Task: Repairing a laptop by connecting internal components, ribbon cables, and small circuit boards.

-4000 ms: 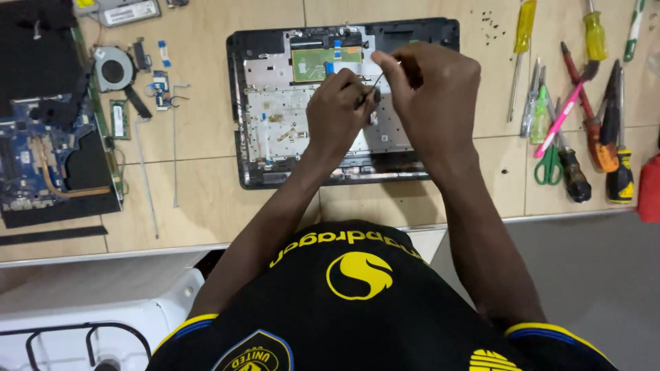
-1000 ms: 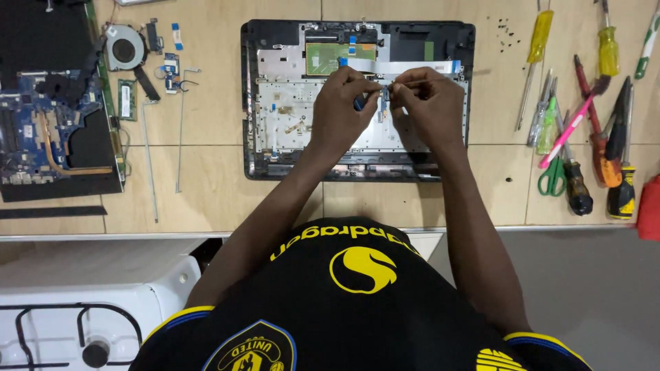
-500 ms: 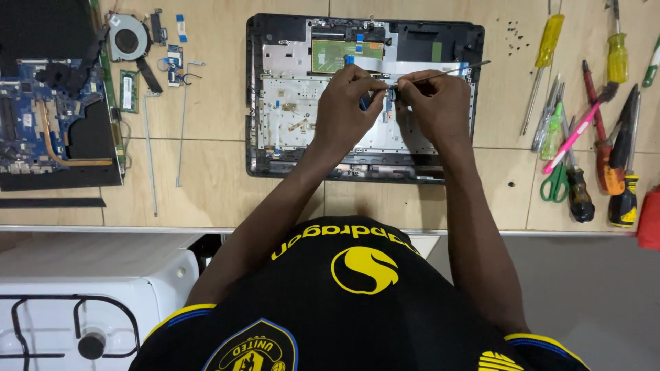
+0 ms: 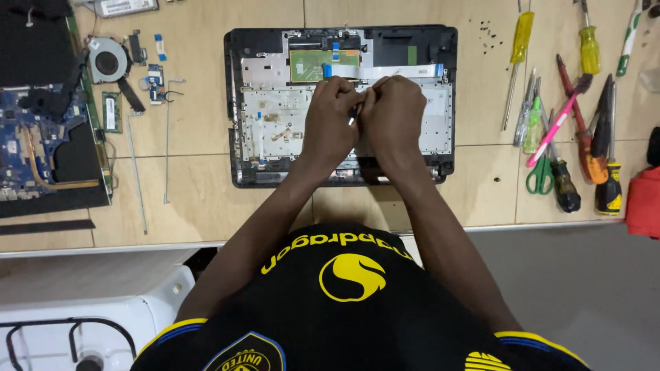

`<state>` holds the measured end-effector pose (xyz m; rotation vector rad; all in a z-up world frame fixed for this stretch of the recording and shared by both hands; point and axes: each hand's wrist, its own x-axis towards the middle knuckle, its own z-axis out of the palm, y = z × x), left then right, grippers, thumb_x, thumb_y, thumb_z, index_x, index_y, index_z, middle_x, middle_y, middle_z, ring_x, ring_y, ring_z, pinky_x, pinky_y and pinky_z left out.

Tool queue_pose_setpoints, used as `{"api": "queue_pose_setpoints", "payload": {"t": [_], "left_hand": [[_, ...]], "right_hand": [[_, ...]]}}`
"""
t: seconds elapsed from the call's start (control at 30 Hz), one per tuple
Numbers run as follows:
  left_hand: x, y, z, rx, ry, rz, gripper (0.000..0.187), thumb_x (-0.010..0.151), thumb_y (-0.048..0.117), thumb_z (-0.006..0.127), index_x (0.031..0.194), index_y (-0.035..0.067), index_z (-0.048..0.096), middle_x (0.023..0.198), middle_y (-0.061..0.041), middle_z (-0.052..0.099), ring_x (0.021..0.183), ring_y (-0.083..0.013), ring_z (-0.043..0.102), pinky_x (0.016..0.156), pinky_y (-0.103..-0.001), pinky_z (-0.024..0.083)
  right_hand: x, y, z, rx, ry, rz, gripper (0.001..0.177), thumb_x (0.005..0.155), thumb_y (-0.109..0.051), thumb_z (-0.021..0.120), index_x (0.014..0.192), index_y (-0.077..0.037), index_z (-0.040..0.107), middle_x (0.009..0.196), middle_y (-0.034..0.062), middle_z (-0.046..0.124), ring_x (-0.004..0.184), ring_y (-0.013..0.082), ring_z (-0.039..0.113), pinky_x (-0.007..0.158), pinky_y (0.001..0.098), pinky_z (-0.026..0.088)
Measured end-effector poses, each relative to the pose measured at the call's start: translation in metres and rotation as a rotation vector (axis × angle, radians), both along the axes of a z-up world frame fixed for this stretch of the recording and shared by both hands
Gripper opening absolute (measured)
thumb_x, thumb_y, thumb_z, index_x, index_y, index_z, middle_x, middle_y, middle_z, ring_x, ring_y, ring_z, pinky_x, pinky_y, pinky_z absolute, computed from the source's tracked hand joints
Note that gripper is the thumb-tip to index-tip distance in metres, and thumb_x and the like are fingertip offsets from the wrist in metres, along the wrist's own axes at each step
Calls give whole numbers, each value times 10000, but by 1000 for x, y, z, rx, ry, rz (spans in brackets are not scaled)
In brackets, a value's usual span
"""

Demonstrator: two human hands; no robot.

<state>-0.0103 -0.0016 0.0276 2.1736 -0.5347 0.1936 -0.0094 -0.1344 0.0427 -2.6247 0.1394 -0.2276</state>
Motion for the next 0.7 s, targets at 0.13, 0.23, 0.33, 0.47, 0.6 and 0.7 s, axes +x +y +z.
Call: {"api": "queue_pose_setpoints", "payload": {"t": [0.13,0.23,0.33,0.47,0.6,0.7], "left_hand": [[0,-1,-21,13,-11,-5,207,761,-69,750,950,11,777,964,-109,561,977,-358,598,859,-438,550],[1,-1,-21,-7,-41,5,135,812,-17,728,928,33,776,958,-97,542,947,-330,587,853,-425,528],[2,2,-25,-27,-46,1,102,811,10,716,899,12,769,939,-104,520,924,-339,573,814,-441,523],[-5,4,-22,-61,-78,-15,146,856,11,673,949,11,785,952,-104,521,923,-345,588,832,-430,533],[0,5,-20,-109,-48,-4,162,888,34,671,1010,24,777,961,-92,534,930,-341,615,809,-436,551],[-1,9,-3,-188,3,51,235,937,152,731,1163,87,736,1032,-64,585,990,-327,658,834,-412,569]], "right_hand": [[0,-7,-2,-97,-43,137,57,853,39,738,852,83,774,693,190,650,648,405,719,505,448,628],[8,-17,2,-118,-7,253,31,841,40,780,850,69,783,693,158,662,635,350,718,550,371,643],[23,-37,-2,-196,-97,556,66,775,44,816,823,62,775,684,138,673,635,371,719,543,387,628],[40,-54,11,-211,-65,884,133,923,15,741,792,21,756,670,155,668,654,363,696,618,427,574],[44,-47,39,-205,-34,975,256,910,79,747,668,47,671,556,118,606,558,373,637,632,478,551],[40,-61,48,4,-37,818,369,1016,-34,792,687,45,643,576,145,571,543,353,590,619,414,513]]}}
